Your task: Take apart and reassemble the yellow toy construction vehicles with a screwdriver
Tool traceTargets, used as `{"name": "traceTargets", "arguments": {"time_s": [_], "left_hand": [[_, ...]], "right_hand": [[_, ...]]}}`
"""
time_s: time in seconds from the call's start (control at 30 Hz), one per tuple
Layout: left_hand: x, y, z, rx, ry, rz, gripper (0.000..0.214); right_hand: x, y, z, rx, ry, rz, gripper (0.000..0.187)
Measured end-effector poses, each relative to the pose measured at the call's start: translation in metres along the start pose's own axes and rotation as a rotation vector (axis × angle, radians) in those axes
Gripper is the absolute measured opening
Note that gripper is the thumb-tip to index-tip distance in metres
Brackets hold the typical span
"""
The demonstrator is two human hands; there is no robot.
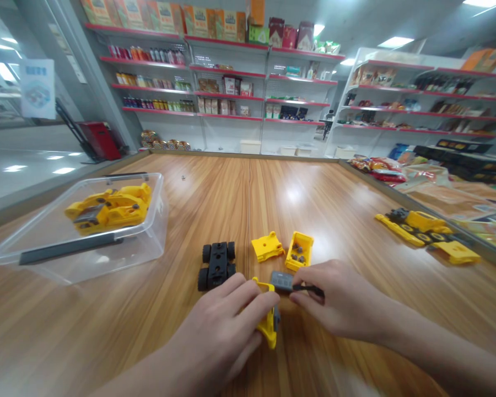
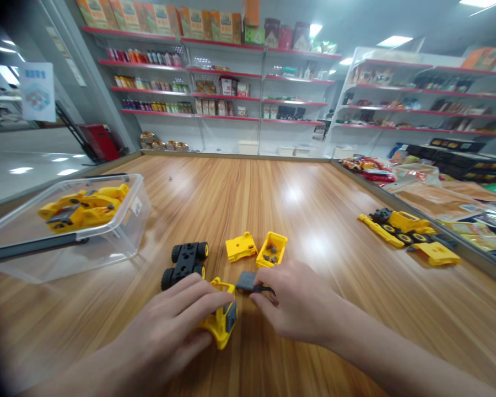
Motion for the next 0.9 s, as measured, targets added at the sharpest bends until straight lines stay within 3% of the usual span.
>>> {"name": "traceTargets", "arguments": {"time_s": [0.2, 0.37, 0.5, 0.57, 0.7, 0.9], "left_hand": [[0.000, -0.008, -0.001, 0.088, 0.066, 0.137, 0.050], [-0.005, 0.003, -0.011, 0.196, 0.096, 0.244, 0.051], [-0.004, 0.018, -0.012, 0.318, 0.147, 0.127, 0.059], [-0.003, 0.020, -0.009, 0.359, 0.187, 0.071, 0.066], [0.001, 0.006, 0.000, 0.420, 0.287, 0.121, 0.071], [0.009, -0.018, 0.011, 0.527, 0.407, 0.191, 0.050]], "right_hand": [[-0.001, -0.012, -0.007, 0.211, 0.095, -0.082, 0.019], [-0.002, -0.018, -0.010, 0.250, 0.113, -0.026, 0.013], [0.000, -0.005, -0.006, 0.159, 0.196, 0.002, 0.017], [0.003, 0.002, 0.000, 0.128, 0.285, 0.037, 0.027], [0.006, 0.006, 0.007, 0.132, 0.376, 0.134, 0.050], [0.006, -0.001, -0.002, 0.152, 0.371, 0.222, 0.064]]}}
Point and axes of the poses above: each hand's wrist, its own x-axis away from the middle knuckle, its own y-axis out of the back of the hand, z = x × y, the point moved 6 cm from there along -x, towards the middle knuckle, and after that the axes turned 2 degrees about x, right-handed, at the moved point
